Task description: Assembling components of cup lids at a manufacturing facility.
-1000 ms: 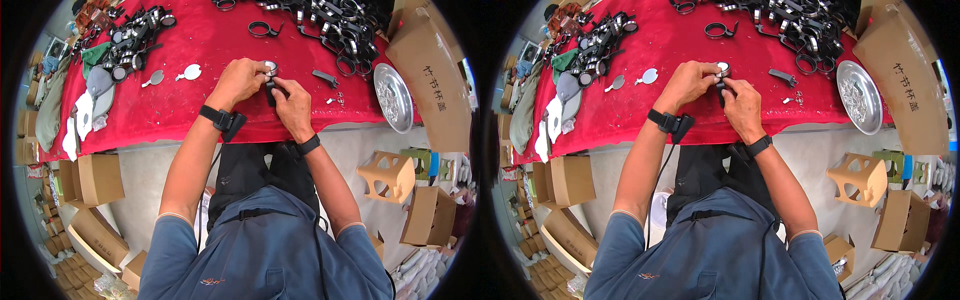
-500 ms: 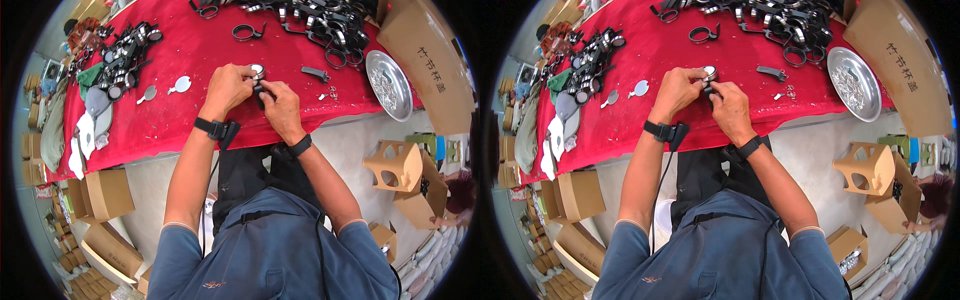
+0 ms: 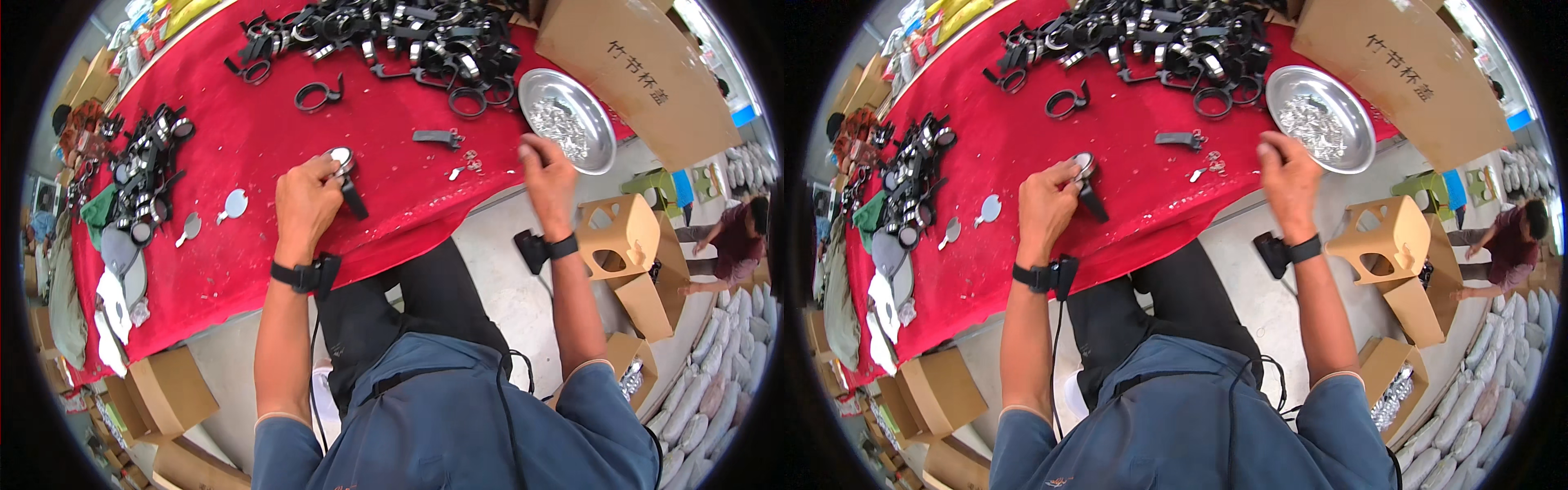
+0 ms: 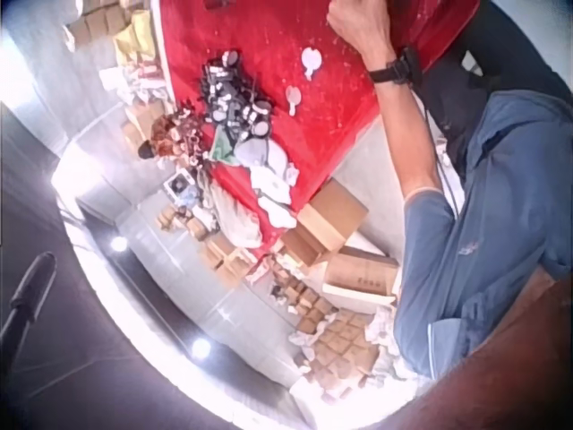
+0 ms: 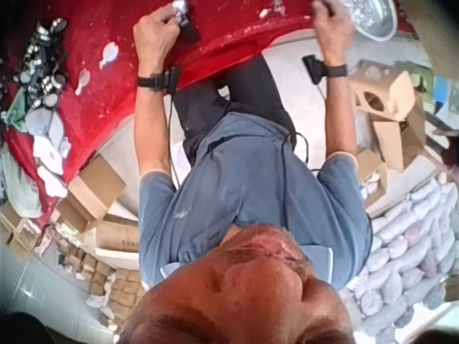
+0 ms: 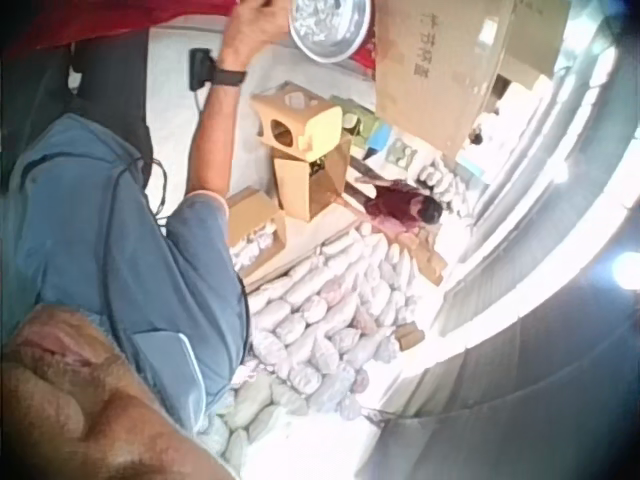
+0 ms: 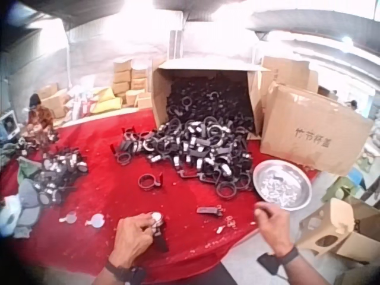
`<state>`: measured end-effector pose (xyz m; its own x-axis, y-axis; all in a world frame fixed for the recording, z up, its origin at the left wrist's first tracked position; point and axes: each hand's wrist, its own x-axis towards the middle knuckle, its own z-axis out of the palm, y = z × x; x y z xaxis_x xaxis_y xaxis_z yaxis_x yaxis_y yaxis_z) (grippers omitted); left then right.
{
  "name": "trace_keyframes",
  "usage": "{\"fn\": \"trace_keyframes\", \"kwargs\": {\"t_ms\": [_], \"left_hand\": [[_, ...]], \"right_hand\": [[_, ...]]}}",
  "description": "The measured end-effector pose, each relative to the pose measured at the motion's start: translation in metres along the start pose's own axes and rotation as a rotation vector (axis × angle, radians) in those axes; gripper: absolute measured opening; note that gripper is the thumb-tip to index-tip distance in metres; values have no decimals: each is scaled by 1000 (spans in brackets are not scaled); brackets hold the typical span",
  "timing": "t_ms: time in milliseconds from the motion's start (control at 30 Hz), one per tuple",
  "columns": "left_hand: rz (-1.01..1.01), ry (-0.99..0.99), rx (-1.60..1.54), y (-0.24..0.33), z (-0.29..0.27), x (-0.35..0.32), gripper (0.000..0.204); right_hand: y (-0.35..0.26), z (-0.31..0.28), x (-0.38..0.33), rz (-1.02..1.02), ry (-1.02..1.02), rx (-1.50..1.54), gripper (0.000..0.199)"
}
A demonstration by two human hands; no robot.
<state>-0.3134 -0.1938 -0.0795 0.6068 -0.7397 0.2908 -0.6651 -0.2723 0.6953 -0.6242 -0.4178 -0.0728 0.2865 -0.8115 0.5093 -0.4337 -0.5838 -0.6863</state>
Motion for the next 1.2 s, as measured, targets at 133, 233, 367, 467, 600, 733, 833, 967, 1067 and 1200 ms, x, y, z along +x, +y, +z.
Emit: {"fn": "trace_keyframes", "kwargs": {"t_ms": [133,233,367,467,600,733,833,967,1067,1200], "left_hand": [[-82,-79,-90,-6,-3,2,34],[-104,-128,-90,-6,-3,6,36],[-17,-159,-71,-48,4,9,38],[-119,-207,-212,-28,-8,11,43],[-164,-204,-201,-26,0,11,43],[-183,-233,-226,-18,5,13,42],[-142,-241,-248,-25,6,13,42],[-101,-270,-198,-27,-3,18,42],[-67,-296,-212,-29,-2,22,42],[-105,-240,-159,-28,-6,14,42]], "right_hand": [[75,-76,90,111,-10,-246,21],[117,-94,125,-32,-448,-544,22],[117,-48,122,45,-634,-703,24],[133,-24,118,-55,-448,-664,19],[127,-23,107,33,-400,-605,17],[136,-39,100,37,-295,-602,18],[147,-49,96,34,-234,-572,17],[151,-55,93,0,-157,-552,13],[140,-63,91,7,-75,-576,13],[77,-51,88,-92,41,-285,13]]}}
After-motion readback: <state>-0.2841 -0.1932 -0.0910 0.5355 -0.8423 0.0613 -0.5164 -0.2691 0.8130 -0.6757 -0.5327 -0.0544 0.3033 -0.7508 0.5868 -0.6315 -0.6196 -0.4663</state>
